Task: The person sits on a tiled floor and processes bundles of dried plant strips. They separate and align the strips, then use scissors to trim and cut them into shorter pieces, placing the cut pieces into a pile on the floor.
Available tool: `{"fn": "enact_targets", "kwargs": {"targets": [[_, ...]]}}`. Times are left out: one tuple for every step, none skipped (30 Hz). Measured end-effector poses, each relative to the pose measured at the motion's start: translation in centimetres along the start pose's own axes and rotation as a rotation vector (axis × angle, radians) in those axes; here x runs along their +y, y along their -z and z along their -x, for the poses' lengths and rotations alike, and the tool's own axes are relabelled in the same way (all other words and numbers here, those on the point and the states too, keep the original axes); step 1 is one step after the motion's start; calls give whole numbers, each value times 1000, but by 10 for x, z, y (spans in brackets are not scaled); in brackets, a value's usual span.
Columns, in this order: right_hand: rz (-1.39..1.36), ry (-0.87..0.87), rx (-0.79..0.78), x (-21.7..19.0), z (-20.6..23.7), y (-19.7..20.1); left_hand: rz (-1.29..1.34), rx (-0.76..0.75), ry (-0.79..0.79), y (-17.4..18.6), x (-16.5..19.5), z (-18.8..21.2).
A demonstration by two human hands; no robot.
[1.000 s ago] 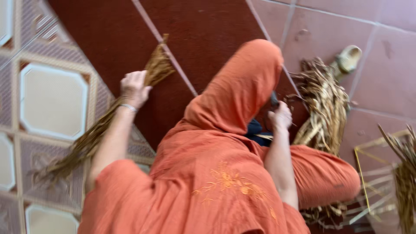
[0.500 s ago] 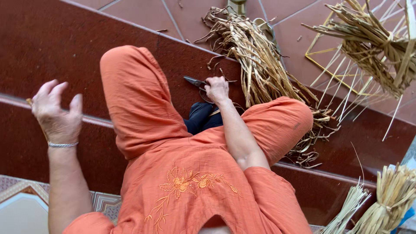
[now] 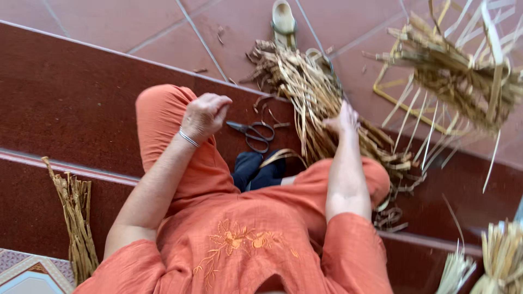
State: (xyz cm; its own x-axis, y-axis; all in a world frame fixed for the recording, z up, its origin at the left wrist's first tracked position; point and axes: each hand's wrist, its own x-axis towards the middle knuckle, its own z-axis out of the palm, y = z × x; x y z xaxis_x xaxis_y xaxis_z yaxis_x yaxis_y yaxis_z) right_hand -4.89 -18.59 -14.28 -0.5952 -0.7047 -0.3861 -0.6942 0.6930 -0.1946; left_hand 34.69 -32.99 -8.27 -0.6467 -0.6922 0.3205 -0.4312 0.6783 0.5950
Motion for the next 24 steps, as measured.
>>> {"fn": "enact_targets", "kwargs": {"targets": [[19,-75,-26,-3,0,-1,4,-1,-1,-5,-3,-1],[33,-143,-53,-10,0,-3,0,0,0,-8,-6,-3],[24,-100,48,-15,-1,-4,-10,2,2,-8,-12,-4],[129,-80,80,-22,-3,-3,-28,13,-9,-11,-15,-7],[204,-85,62,-28,-6,-1,-48,20,-16,-14,-18,-10],[281,-92,42,-35,-7,1,-58,11,-10,-16,-22,-12],[237,-86,66,-39,-7,4,-66,-1,-3,-17,-25,-14],[193,-82,87,-42,-7,7,-69,8,5,-17,-29,-16],[122,-60,166,-45,-6,10,-67,15,12,-17,-31,-17],[54,-41,240,-45,-6,12,-58,20,19,-17,-33,-18],[-49,-65,190,-45,-5,14,-62,29,25,-17,-35,-18],[-148,-96,139,-44,-3,15,-61,35,28,-16,-36,-18],[-211,-89,173,-42,-2,17,-56,42,28,-16,-36,-19],[-276,-83,205,-40,0,16,-68,29,32,-16,-37,-19],[-340,-79,237,-37,0,16,-78,16,35,-15,-37,-21],[-385,-71,298,-35,1,15,-86,2,36,-14,-38,-21],[-431,-64,360,-33,1,15,-96,-17,48,-14,-38,-21],[-479,-58,424,-31,1,14,-106,-36,57,-13,-37,-21],[-372,-12,421,-29,1,15,-114,-55,63,-12,-36,-22],[-266,30,415,-27,1,17,-105,-31,56,-10,-35,-22],[-159,68,406,-27,3,19,-94,-10,48,-9,-34,-22],[-104,142,549,-27,5,22,-82,13,37,-7,-32,-23],[-51,220,693,-29,6,23,-92,9,31,-5,-30,-22],[3,298,839,-31,6,27,-102,7,24,-3,-29,-22]]}}
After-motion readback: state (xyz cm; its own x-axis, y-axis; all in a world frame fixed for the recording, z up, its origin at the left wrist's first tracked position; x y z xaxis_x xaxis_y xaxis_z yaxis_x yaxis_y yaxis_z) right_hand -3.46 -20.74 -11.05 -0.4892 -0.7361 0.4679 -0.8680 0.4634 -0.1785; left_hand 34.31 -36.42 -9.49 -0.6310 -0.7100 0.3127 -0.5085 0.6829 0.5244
